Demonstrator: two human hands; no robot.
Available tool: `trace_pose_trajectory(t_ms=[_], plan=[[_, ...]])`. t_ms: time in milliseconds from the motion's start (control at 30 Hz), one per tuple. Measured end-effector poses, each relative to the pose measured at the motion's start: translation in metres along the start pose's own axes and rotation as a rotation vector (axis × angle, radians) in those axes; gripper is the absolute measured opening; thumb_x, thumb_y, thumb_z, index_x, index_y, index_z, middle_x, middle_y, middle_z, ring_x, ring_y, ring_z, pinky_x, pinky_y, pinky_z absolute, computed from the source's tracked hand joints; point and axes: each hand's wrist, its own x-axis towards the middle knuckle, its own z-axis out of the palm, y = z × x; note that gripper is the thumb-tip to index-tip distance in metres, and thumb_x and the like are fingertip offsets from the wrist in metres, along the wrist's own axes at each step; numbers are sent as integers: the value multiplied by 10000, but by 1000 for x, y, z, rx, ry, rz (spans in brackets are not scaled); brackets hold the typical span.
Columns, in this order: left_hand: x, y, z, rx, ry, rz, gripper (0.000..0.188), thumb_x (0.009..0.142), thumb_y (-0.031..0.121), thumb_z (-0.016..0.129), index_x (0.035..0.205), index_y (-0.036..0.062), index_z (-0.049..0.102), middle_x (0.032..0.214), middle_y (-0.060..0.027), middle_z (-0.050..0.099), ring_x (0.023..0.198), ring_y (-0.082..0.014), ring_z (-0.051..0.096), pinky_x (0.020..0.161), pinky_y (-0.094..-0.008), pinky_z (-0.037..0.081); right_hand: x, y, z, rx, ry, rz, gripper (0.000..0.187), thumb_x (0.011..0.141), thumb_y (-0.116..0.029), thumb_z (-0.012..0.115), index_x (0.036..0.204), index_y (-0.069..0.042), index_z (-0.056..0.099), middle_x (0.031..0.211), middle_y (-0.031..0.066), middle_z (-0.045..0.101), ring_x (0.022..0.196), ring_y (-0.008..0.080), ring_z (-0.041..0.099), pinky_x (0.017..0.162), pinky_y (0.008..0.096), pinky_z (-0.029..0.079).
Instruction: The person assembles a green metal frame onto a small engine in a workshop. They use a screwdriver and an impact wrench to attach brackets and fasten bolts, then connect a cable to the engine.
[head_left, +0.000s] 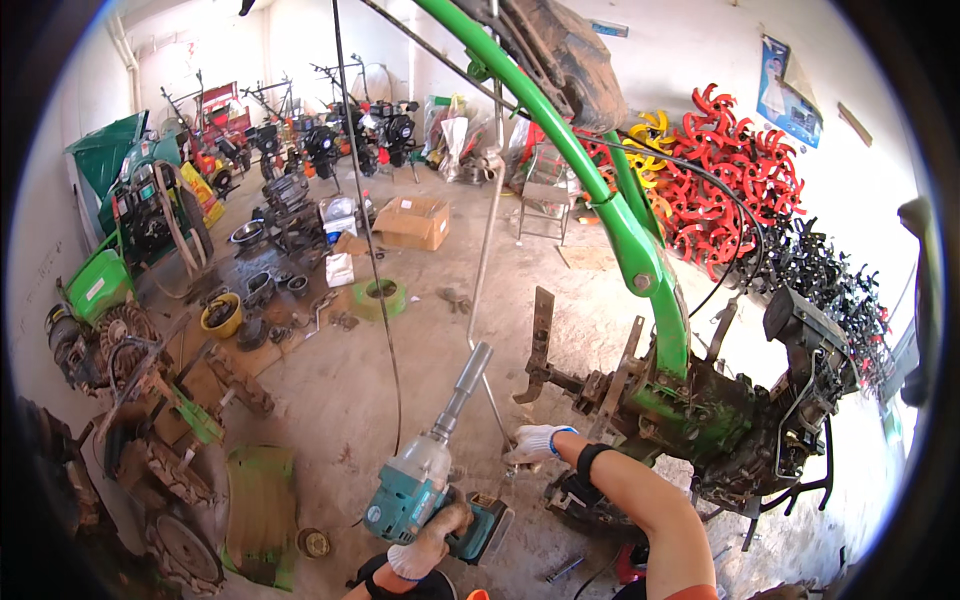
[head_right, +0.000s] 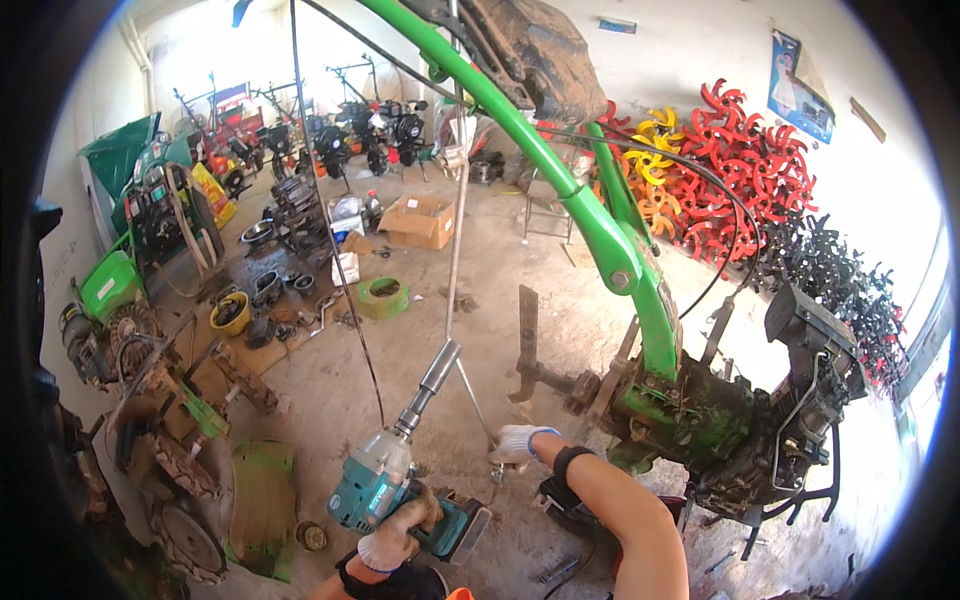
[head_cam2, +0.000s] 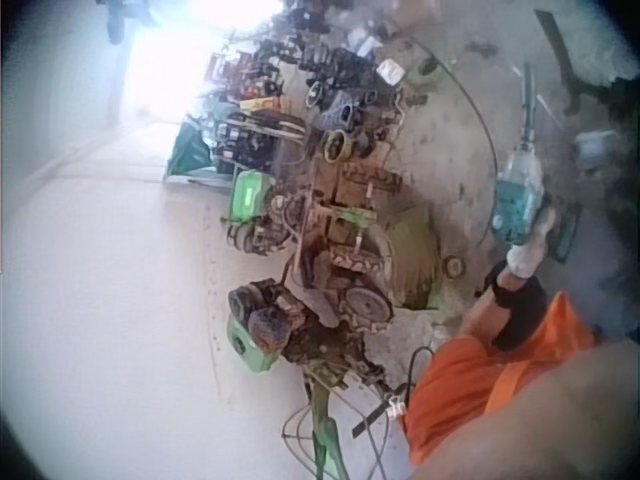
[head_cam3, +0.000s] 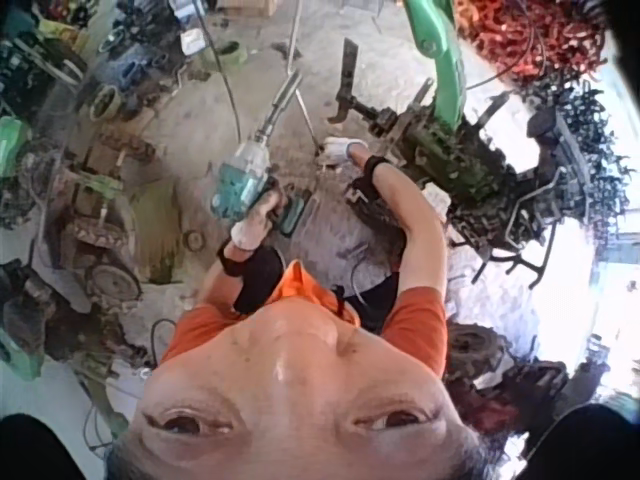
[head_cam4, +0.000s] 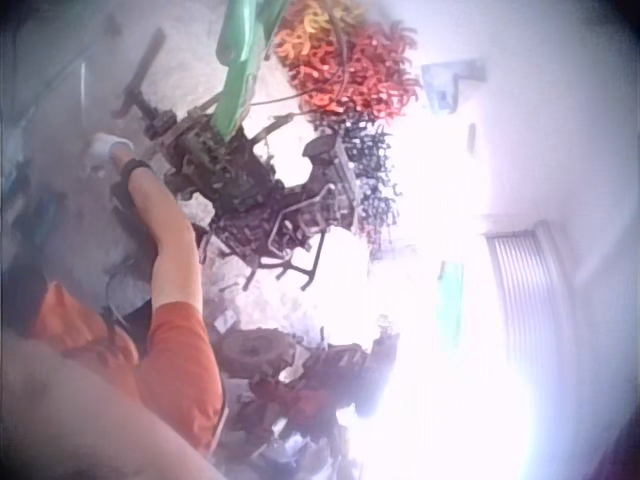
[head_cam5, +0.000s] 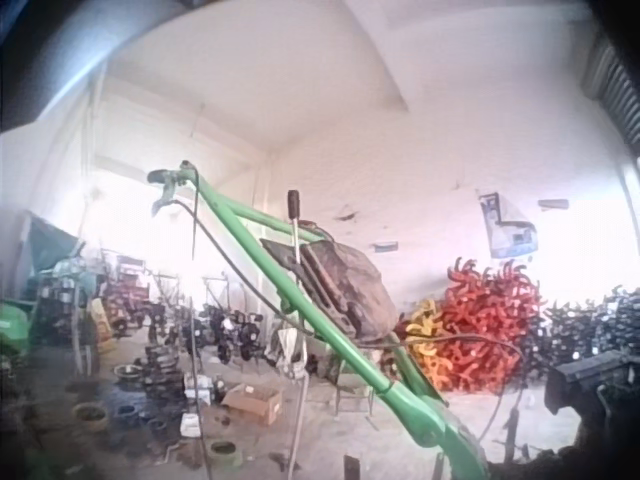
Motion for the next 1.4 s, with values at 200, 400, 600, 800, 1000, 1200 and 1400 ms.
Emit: trace_pose_trajectory(t_ms=[200, 400, 600, 800, 1000, 1200, 1400], plan=[[2, -21, -5, -294, 203, -158, 86, 1047, 148, 639, 1053, 63, 626, 905, -26, 602, 814, -126, 534, 781, -292, 448, 15, -9, -30, -123, 223, -26, 661, 1010, -537, 663, 1357, 26, 682, 1116, 226, 771, 940, 326, 779, 842, 450, 615], [1, -25, -9, -362, 51, -99, 80, 1069, 133, 602, 1022, 69, 612, 894, -17, 575, 801, -127, 504, 767, -296, 430, -4, -31, -42, 135, 217, -52, 729, 1012, -516, 678, 1529, -11, 584, 1386, 234, 714, 1167, 312, 732, 921, 415, 626], [3, -19, -1, -190, 33, 102, 103, 1020, 93, 719, 1086, 102, 639, 900, 7, 619, 781, -110, 546, 726, -291, 444, -52, -63, -63, 265, 378, -198, 684, 1064, -397, 685, 1602, -11, 514, 1448, 187, 693, 1169, 272, 732, 952, 385, 628], [-17, 4, -14, 485, -36, 13, 541, 785, -131, 630, 1319, -47, 664, 1100, -120, 703, 996, -263, 693, 957, -360, 563, -125, -77, -30, 710, 563, -696, 683, 1108, -461, 637, 1557, 42, 532, 1302, 167, 750, 1067, 188, 730, 914, 348, 604], [-3, -24, -13, -32, -229, -42, 364, 980, 111, 728, 1295, -35, 618, 898, -85, 593, 769, -210, 541, 729, -349, 472, -165, -72, 9, 1514, 665, -841, 499, 1153, -379, 608, 1484, -5, 597, 1182, 84, 730, 915, 130, 706, 760, 302, 625], [-8, -26, 10, -38, -208, -307, 273, 978, 131, 687, 1192, 2, 577, 836, -73, 573, 755, -190, 521, 733, -344, 454, -193, -23, 46, 1633, 852, -810, 406, 1133, -323, 657, 1413, -29, 653, 1099, 58, 738, 855, 120, 702, 738, 307, 612], [-12, -31, 35, -48, -298, -455, 334, 965, 147, 656, 1256, 0, 581, 888, -43, 572, 776, -166, 517, 762, -337, 451, -226, 28, 75, 1528, 823, -902, 266, 1125, -275, 678, 1207, -22, 688, 1035, 60, 745, 809, 126, 699, 737, 309, 630]])
